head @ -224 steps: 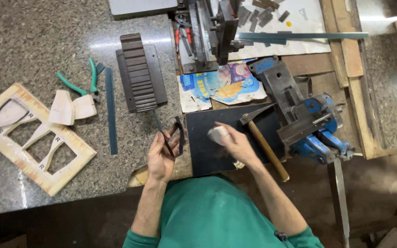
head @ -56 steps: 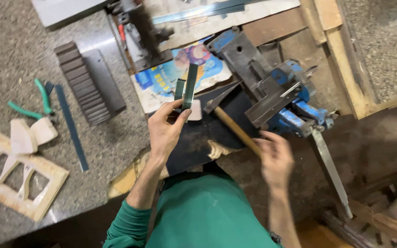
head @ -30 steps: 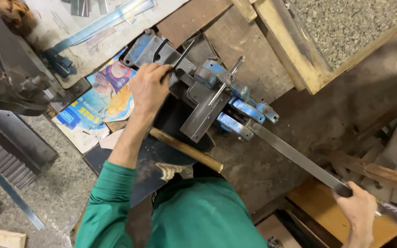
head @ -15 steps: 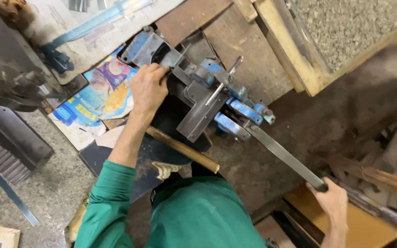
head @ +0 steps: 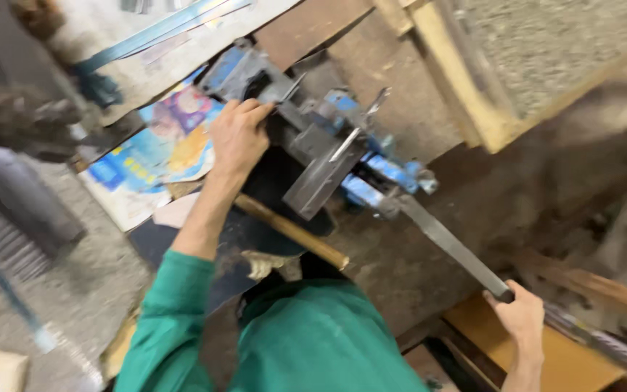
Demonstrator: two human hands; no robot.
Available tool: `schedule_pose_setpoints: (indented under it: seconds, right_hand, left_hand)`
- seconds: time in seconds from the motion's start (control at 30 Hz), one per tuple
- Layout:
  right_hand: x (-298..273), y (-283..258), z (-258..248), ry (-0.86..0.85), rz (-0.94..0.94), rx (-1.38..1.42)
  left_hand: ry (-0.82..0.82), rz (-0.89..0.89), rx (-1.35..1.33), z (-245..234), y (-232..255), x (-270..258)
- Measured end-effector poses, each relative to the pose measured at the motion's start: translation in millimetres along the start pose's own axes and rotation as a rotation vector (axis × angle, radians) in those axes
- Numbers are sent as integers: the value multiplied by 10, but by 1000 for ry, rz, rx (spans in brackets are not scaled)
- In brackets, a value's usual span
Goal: The person uses a hammer to tap a small, light-colored wooden piece into a metal jig on a workbench. They repeatedly remove the piece, inspect its edges, and reposition it within the jig for further shaping. The person handles the wooden piece and the hammer throughout the process.
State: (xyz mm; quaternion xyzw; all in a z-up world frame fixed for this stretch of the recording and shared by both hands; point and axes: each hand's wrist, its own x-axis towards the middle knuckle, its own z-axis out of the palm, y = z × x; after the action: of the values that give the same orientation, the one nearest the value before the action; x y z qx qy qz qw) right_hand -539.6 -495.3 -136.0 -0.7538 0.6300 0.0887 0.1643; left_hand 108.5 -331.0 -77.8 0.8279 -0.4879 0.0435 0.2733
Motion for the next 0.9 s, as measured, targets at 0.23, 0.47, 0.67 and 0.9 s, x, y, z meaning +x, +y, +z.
schedule_pose_setpoints:
  seconds: [0.23,0.47,0.67,0.9]
  right_hand:
    - [138,-35,-50,-53,2,53]
    - [107,-123,-136,33,-38,-28]
    - [-23,-303,-110,-44,-68,48]
    - [-460,-2565,-901,370,-650,258]
  left_hand:
    - [16,-2,5,-17,3,-49]
    - [22,39,-19,-90,16,-102]
    - [110,-109,-292,-613,226,-100]
    - [45,-594,-1156,-1300,388,-637]
